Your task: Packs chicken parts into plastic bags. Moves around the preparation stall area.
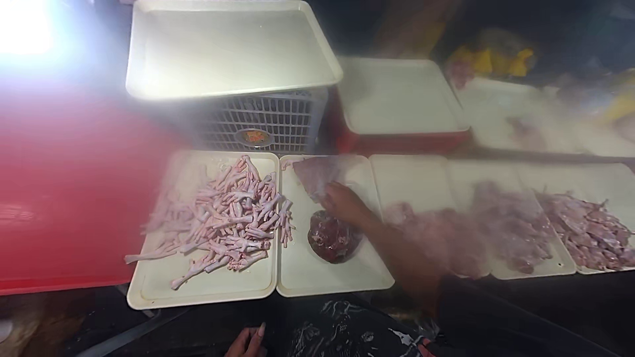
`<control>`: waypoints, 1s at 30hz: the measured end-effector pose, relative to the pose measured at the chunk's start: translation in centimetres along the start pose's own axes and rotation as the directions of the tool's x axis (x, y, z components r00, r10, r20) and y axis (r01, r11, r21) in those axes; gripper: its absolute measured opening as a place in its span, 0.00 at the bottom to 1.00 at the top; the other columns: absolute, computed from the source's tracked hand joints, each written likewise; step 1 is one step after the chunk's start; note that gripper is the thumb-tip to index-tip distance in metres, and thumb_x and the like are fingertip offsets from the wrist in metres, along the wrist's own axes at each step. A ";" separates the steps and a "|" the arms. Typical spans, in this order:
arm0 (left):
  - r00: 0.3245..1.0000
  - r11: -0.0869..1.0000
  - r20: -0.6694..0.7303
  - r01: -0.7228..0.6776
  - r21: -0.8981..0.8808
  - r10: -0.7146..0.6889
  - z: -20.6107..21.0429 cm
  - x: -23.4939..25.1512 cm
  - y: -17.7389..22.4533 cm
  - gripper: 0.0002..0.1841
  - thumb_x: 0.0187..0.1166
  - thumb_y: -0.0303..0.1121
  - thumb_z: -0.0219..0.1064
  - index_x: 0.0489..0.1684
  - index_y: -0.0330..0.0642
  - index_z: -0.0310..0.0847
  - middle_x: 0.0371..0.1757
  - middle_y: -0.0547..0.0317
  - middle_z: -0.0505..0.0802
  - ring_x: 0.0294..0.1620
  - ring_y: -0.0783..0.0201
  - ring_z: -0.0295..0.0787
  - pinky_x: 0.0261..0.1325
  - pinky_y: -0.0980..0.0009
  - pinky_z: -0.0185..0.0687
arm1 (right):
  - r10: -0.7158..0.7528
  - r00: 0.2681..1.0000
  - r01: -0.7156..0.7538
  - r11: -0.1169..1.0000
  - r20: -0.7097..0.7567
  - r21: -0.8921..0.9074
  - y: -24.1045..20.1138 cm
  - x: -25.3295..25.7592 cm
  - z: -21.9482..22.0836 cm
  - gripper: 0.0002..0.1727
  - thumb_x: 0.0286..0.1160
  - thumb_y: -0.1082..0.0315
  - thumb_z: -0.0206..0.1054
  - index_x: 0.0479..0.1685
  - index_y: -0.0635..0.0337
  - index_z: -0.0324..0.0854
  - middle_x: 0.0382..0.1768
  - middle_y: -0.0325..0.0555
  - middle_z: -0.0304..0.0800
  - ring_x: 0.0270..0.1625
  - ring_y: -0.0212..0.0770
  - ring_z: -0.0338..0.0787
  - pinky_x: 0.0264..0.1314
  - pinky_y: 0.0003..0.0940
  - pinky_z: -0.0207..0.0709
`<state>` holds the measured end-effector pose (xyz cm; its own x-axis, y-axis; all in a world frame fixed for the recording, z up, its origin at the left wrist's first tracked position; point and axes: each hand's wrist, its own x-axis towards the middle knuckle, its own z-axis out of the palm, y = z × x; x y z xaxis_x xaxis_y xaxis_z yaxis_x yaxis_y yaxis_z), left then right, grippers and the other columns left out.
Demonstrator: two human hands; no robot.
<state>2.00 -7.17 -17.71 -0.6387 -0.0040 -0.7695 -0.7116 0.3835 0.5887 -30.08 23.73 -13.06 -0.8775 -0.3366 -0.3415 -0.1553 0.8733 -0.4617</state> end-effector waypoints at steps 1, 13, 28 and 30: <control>1.000 0.999 0.011 -0.021 -0.043 0.021 0.3 -0.7 0.7 0.25 0.91 0.50 0.54 0.58 0.33 0.82 0.39 0.49 0.95 0.40 0.57 0.93 0.53 0.51 0.87 | -0.048 0.997 0.046 0.998 0.068 0.031 -2.0 -1.2 1.1 0.26 0.88 0.49 0.59 0.64 0.64 0.82 0.65 0.57 0.86 0.68 0.55 0.87 0.73 0.57 0.79; 0.999 0.989 -0.004 -0.034 0.141 0.035 -2.6 0.5 6.4 0.26 0.88 0.58 0.55 0.49 0.44 0.85 0.30 0.56 0.91 0.30 0.57 0.90 0.39 0.52 0.87 | -0.123 0.982 0.099 0.981 -0.142 -0.166 0.5 12.5 0.3 0.27 0.79 0.44 0.69 0.74 0.44 0.83 0.78 0.51 0.79 0.81 0.61 0.74 0.76 0.72 0.68; 0.991 0.986 -0.037 0.127 -0.108 -0.131 -0.8 -2.0 -4.8 0.27 0.92 0.53 0.52 0.54 0.33 0.81 0.38 0.48 0.89 0.32 0.57 0.87 0.43 0.51 0.85 | 0.041 0.777 0.353 0.798 -0.629 0.488 2.8 1.4 -13.1 0.16 0.95 0.59 0.47 0.57 0.62 0.73 0.43 0.42 0.84 0.42 0.32 0.87 0.50 0.35 0.86; 0.993 0.992 -0.061 0.099 -0.082 -0.104 -1.5 -1.3 -3.3 0.27 0.90 0.55 0.54 0.54 0.34 0.81 0.36 0.47 0.89 0.31 0.55 0.87 0.41 0.49 0.86 | -0.043 0.737 0.507 0.696 -0.675 0.508 2.0 0.4 -13.8 0.13 0.96 0.58 0.46 0.54 0.55 0.72 0.43 0.34 0.85 0.45 0.29 0.88 0.53 0.33 0.87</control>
<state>4.72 -9.81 -18.22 -0.5779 -0.1006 -0.8099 -0.7928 0.3045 0.5279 -36.94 30.16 -2.82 -0.9459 -0.0477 0.3210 -0.3221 0.2585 -0.9107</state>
